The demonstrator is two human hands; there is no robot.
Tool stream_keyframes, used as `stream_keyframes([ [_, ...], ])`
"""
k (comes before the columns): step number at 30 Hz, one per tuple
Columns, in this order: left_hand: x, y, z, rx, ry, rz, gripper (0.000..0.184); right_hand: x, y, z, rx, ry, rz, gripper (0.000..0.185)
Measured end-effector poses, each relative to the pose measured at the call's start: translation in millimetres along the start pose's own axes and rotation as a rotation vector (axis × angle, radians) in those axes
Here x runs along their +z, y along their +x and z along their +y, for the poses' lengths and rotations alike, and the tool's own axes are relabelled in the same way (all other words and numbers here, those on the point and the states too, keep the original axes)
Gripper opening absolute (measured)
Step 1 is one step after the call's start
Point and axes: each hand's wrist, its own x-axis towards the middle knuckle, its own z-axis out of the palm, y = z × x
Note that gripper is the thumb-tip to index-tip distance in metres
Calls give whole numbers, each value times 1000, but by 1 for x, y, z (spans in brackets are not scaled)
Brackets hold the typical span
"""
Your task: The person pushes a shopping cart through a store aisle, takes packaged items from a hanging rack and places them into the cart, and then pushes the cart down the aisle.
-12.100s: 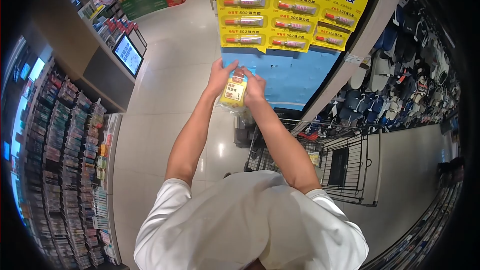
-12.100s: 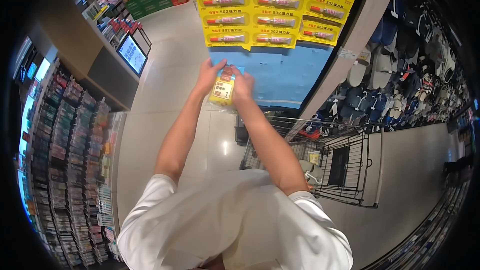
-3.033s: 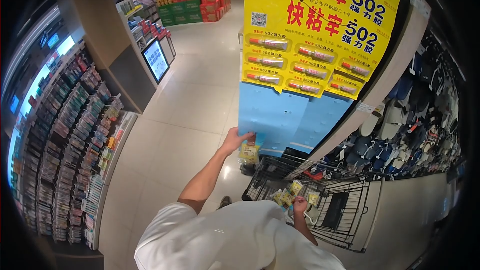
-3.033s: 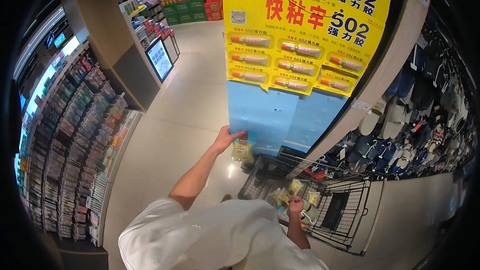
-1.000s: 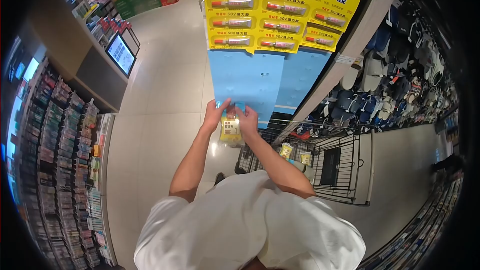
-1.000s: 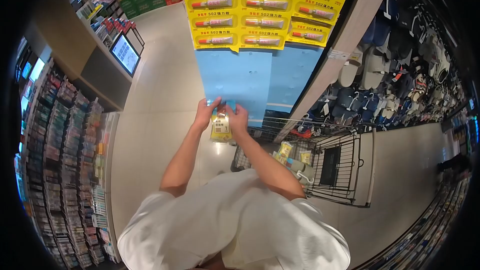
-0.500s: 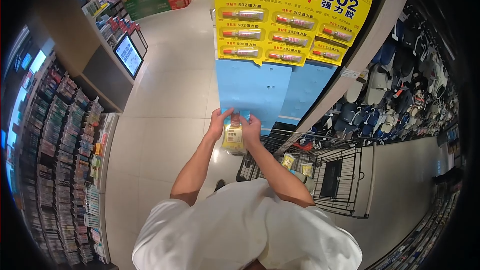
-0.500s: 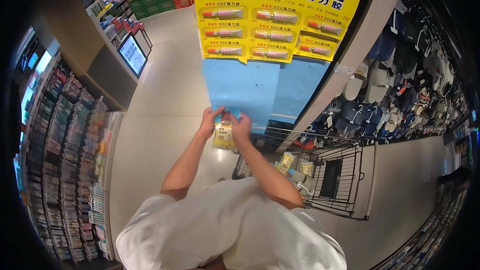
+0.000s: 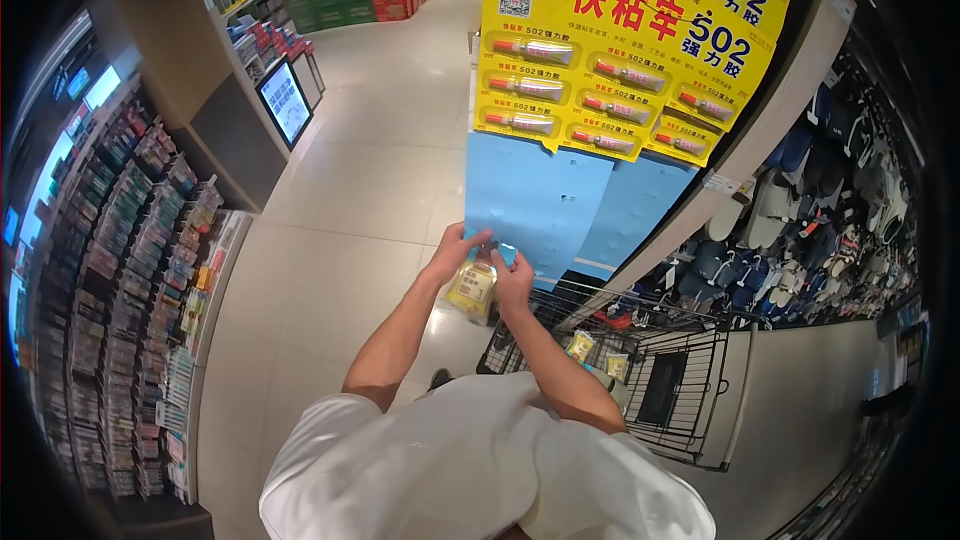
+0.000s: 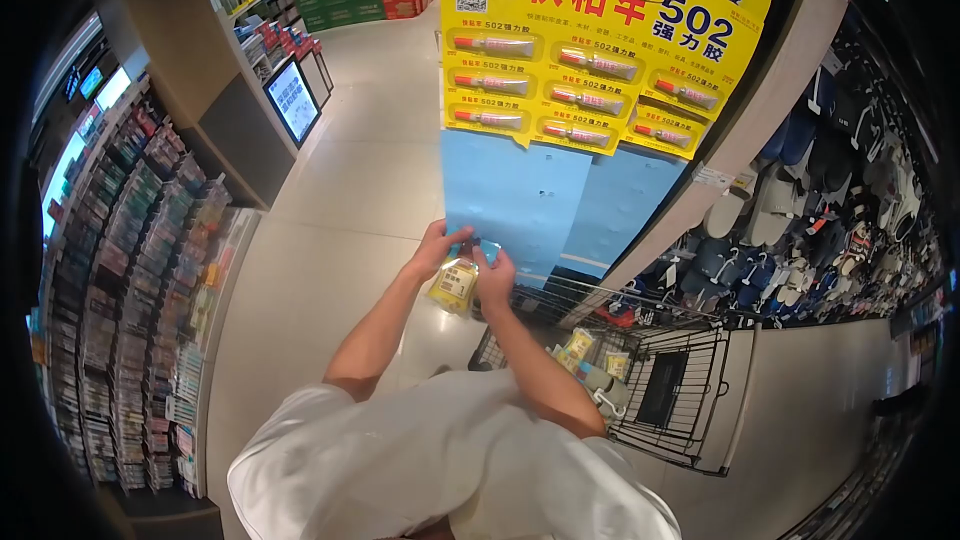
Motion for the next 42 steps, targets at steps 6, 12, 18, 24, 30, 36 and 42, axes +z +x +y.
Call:
stream_keyframes([
  [6,3,-2,5,9,52,-1,25,1,1,-11,172,130,-32,23],
  [12,-2,5,-7,26,54,23,27,3,3,-6,191,195,-18,24],
  [18,2,6,-3,-38,-51,-6,33,-5,4,1,234,244,7,25],
  [24,-1,10,-6,-29,-71,-7,38,-6,7,-4,193,205,-61,26],
  [30,-8,14,-6,-62,-109,-36,41,-20,3,-6,111,43,-208,24],
  [36,-1,13,-9,-17,-77,31,38,-49,2,11,45,-224,-219,21],
  [42,1,11,-16,85,156,59,30,-147,-16,86,61,-386,-83,21],
])
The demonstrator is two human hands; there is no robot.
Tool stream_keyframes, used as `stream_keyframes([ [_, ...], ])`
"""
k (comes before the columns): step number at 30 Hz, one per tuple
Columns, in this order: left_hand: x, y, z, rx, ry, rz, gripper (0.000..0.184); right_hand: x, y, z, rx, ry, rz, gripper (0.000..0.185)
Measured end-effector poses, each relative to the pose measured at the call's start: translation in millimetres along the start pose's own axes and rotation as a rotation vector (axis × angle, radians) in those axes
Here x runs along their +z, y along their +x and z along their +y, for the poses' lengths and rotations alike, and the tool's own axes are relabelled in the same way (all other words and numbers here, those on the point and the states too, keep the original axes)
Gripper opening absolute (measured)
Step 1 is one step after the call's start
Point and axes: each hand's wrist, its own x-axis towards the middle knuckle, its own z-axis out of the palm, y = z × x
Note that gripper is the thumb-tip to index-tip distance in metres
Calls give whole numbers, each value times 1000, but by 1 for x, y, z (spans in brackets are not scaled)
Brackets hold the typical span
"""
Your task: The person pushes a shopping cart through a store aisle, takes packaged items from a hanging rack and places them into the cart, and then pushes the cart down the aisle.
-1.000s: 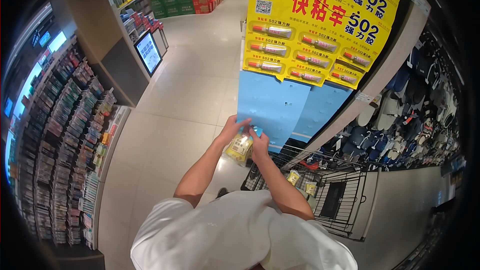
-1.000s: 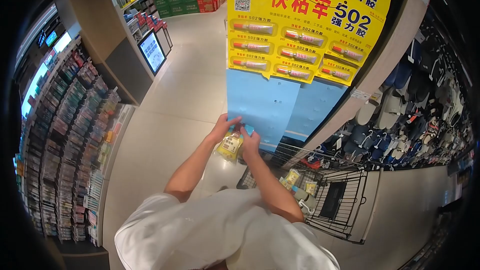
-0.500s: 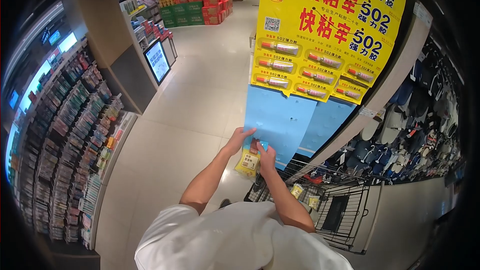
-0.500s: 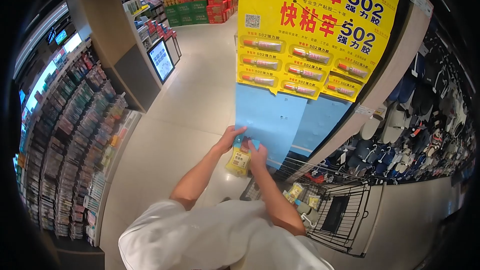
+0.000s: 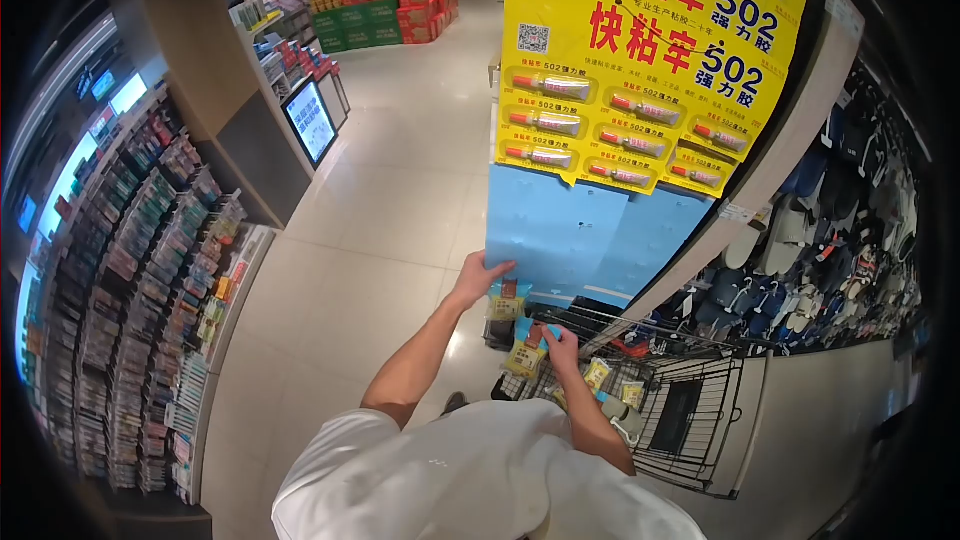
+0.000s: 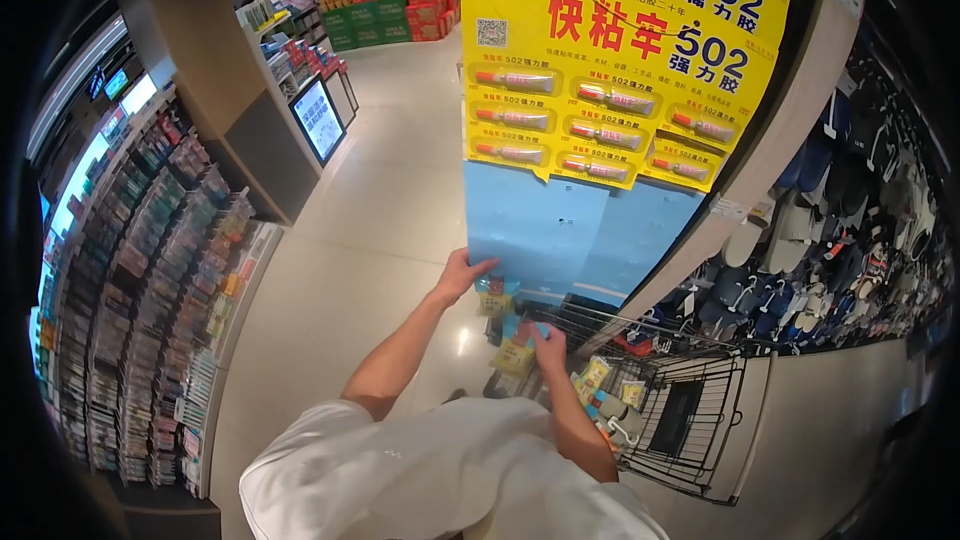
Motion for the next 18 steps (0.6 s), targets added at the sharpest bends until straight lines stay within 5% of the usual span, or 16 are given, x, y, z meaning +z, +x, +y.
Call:
stream_keyframes([
  [4,5,0,-1,12,6,50,27,-60,-20,123,139,37,392,22],
  [6,7,3,-7,12,18,79,26,-85,-51,112,444,-127,622,26],
  [8,10,0,-3,-14,-11,81,25,-115,-70,180,503,-261,758,32],
  [11,11,1,-4,8,-8,86,24,-129,-114,168,657,-506,874,34],
  [14,11,0,-5,38,2,90,24,-148,-150,211,615,-480,722,52],
  [18,14,1,-8,59,-25,111,24,-134,-160,160,553,-523,515,45],
])
